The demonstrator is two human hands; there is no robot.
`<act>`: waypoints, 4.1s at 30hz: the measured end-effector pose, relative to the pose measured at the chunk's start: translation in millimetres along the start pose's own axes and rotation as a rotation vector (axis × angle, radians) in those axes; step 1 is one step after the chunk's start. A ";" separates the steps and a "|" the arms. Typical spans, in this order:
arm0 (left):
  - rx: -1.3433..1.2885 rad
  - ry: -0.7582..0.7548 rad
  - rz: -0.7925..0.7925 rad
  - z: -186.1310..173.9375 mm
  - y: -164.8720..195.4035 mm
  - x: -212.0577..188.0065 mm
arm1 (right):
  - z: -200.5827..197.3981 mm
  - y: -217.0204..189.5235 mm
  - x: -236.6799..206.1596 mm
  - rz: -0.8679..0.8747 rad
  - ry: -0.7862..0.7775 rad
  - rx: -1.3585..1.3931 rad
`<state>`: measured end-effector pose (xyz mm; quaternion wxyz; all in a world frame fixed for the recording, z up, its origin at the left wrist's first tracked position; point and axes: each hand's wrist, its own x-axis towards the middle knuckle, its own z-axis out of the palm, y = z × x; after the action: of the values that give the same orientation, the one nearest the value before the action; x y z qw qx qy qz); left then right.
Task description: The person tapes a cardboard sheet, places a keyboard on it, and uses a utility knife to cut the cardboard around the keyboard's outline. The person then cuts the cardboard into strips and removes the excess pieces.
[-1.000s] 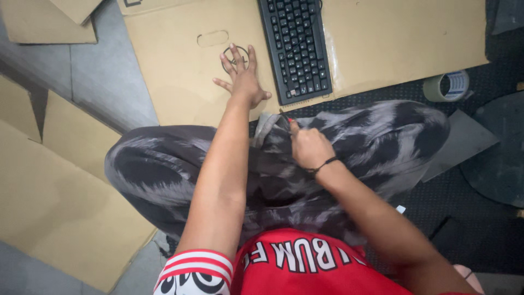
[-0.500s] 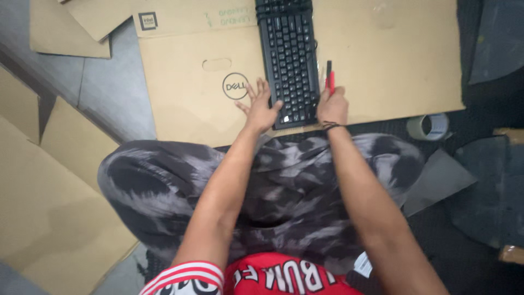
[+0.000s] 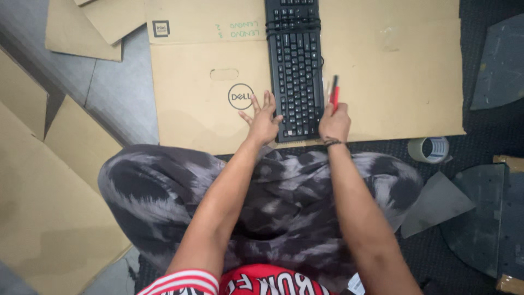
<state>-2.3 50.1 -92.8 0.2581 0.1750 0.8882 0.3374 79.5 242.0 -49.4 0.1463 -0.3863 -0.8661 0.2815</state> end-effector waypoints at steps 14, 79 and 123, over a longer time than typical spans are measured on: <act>0.250 0.230 -0.236 -63.5 -6.4 5.3 | -59.7 -94.4 -11.1 0.780 -0.825 1.354; -0.416 0.407 0.265 -0.6 32.8 37.2 | 160.7 -192.6 210.7 -0.438 -0.167 0.110; 0.108 0.261 -0.099 -32.5 -27.4 47.2 | 117.6 -190.3 115.6 -0.351 -0.434 -0.322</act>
<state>-62.8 36.9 -107.1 0.1469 0.0991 0.9386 0.2959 -163.8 181.5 -24.9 -0.0584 -0.1803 -0.9638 0.1873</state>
